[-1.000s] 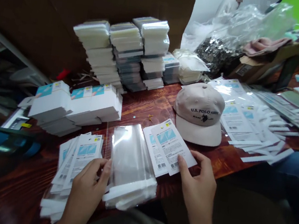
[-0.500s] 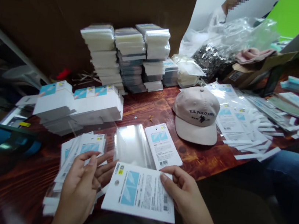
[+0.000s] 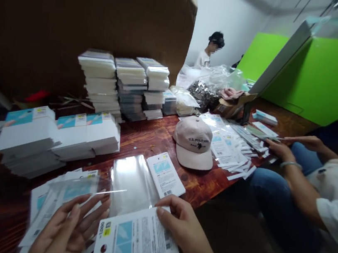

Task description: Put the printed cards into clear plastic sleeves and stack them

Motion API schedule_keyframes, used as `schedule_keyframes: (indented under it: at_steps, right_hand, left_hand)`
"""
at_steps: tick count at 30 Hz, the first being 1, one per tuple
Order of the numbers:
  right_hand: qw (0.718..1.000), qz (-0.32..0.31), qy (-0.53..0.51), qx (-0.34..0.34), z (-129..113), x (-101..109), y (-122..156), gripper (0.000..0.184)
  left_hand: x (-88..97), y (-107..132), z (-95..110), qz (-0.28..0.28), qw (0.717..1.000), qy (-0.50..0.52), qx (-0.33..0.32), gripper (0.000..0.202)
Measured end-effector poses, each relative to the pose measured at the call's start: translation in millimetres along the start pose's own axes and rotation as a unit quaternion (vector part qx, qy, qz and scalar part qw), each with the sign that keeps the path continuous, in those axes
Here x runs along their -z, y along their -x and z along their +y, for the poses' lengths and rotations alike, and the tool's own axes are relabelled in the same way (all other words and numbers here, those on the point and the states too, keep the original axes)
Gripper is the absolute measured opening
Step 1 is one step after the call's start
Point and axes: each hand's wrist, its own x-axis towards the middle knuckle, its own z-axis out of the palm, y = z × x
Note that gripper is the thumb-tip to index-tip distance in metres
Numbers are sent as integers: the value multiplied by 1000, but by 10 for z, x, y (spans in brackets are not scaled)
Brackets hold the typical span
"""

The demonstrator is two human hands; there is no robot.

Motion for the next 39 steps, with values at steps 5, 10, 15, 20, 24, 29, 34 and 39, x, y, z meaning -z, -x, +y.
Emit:
schedule_keyframes:
  at_steps: [5, 10, 15, 20, 24, 29, 34, 39]
  right_hand:
    - [991, 114, 10, 64, 44, -68, -99, 37]
    - [986, 144, 7, 85, 113, -216, -108, 36]
    - [976, 185, -46, 106, 198, -485, -4, 36]
    - [984, 130, -92, 82, 219, -567, 72, 38]
    - [995, 54, -78, 42, 248, -568, 127, 32]
    - [996, 12, -72, 53, 312, -586, 173, 23]
    - [997, 2, -53, 64, 350, -650, 198, 24]
    - [996, 45, -47, 62, 337, -779, 199, 29]
  left_hand:
    - [39, 32, -11, -14, 1000, -6, 23, 45]
    - [7, 133, -147, -29, 999, -2, 17, 49]
    - [-61, 237, -245, -52, 998, 5, 24, 42]
    - [-32, 203, -116, -23, 999, 23, 12, 43]
    - [-13, 203, -39, -32, 999, 27, -5, 43]
    - [-34, 221, 6, -27, 999, 35, -7, 44]
    - [58, 96, 149, 14, 997, 42, -60, 46]
    - [48, 224, 44, 7, 993, -92, -79, 51]
